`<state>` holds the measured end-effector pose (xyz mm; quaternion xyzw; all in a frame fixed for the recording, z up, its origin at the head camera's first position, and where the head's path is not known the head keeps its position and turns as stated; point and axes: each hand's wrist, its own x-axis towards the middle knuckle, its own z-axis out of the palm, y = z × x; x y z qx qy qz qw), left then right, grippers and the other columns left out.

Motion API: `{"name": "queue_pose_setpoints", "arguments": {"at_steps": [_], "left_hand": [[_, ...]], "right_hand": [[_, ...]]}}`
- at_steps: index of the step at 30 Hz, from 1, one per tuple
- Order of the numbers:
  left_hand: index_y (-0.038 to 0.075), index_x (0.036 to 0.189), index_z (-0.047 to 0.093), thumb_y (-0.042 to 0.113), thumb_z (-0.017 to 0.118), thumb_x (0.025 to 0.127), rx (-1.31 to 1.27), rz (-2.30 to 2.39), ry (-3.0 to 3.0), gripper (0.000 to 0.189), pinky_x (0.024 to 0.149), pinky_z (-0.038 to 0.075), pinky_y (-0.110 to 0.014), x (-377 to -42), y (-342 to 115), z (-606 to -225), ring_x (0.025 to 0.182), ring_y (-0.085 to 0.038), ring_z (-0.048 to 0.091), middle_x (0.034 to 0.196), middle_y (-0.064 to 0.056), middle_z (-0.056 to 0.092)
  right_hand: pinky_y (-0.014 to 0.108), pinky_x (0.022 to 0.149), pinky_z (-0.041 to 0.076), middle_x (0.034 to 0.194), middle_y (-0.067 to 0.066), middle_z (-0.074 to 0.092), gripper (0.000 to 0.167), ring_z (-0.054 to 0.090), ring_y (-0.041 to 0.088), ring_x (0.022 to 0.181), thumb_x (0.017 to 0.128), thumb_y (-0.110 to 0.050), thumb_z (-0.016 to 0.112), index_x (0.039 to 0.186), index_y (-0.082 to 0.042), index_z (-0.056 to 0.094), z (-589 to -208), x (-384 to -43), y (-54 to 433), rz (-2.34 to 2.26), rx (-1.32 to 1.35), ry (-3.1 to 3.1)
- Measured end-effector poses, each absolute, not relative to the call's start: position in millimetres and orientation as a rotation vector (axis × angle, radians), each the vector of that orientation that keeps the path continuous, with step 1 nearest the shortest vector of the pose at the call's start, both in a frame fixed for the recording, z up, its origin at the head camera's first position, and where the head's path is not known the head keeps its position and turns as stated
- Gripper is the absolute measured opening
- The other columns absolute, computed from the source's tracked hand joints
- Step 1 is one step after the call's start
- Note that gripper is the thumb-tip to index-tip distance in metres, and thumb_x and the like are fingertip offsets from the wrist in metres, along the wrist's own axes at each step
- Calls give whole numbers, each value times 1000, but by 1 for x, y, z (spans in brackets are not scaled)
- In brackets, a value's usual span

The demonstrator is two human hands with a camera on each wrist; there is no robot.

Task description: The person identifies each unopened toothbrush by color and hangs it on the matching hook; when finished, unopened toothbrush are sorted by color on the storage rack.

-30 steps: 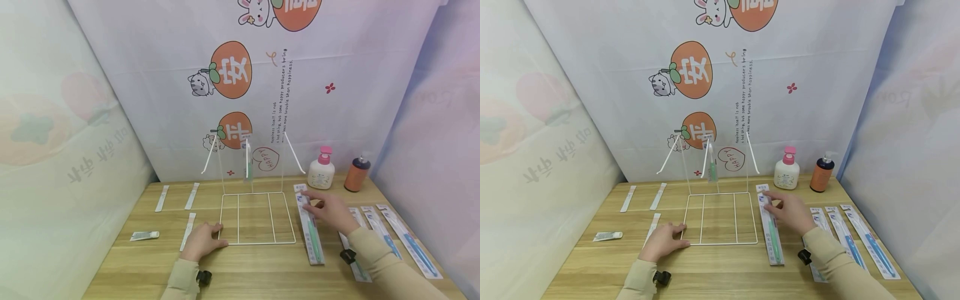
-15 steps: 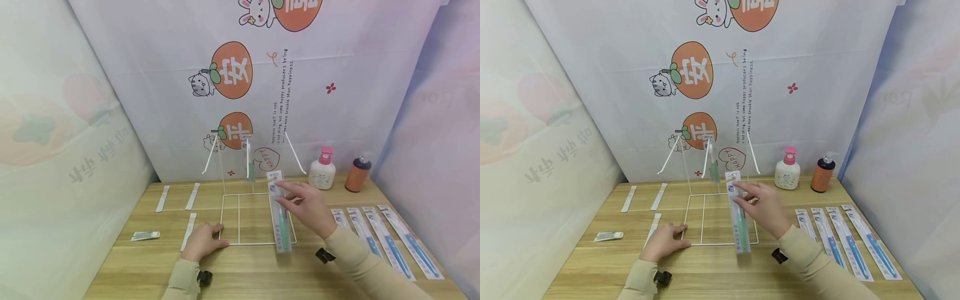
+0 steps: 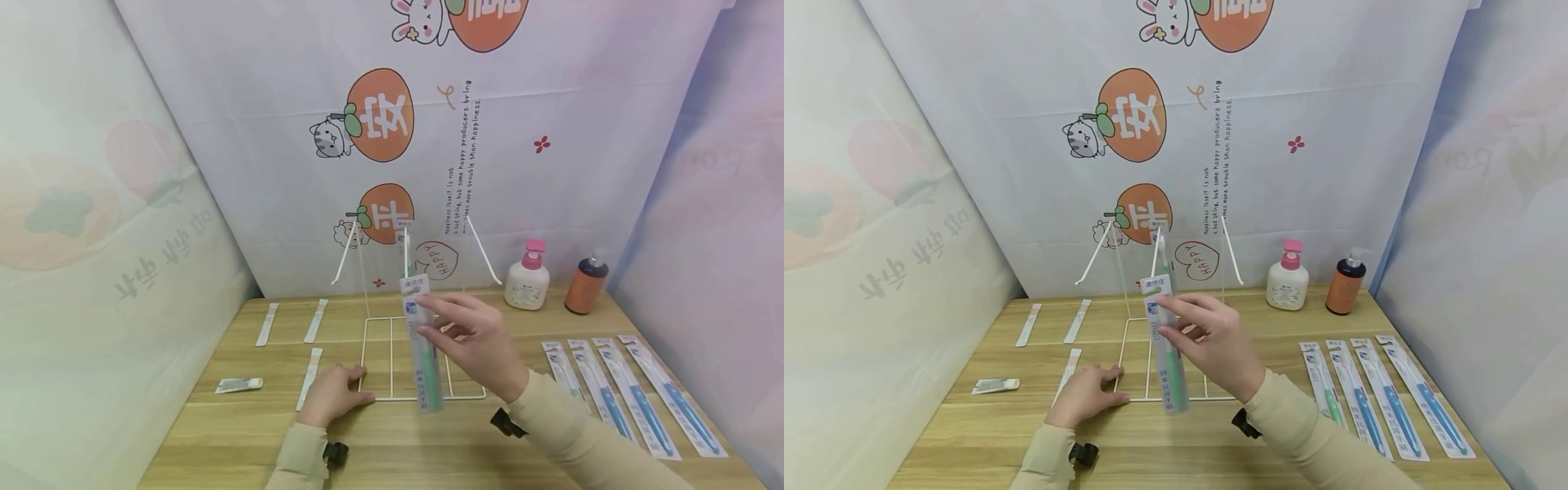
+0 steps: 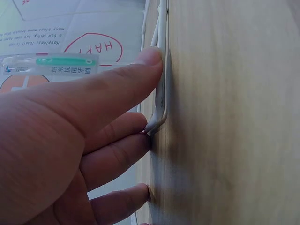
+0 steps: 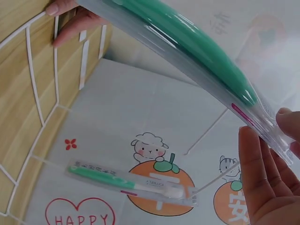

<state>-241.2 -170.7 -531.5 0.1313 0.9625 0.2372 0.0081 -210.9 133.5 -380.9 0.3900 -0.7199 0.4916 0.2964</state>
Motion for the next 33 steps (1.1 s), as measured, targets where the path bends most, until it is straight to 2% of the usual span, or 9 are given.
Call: {"name": "queue_pose_setpoints", "arguments": {"at_steps": [17,24,33], "left_hand": [[10,135,77,47,92,83,424,753,3010,66,103,54,-63,-240,-170,-531,131,-55,61,136,-17,72],[11,134,77,48,92,83,417,744,3019,64,105,53,-64,-241,-171,-532,131,-55,61,136,-18,72],[12,134,78,49,92,83,425,752,3027,65,103,54,-64,-242,-171,-535,130,-55,62,134,-18,73]], "right_hand": [[22,63,62,118,11,74,52,77,18,78,83,11,88,132,-3,76,-398,-228,116,1193,1033,-1897],[17,68,61,133,18,68,50,78,26,89,83,11,88,129,-2,74,-407,-246,112,1110,955,-1903],[21,73,62,133,18,63,49,76,31,101,86,13,84,130,1,66,-407,-275,101,1121,937,-1923]]}}
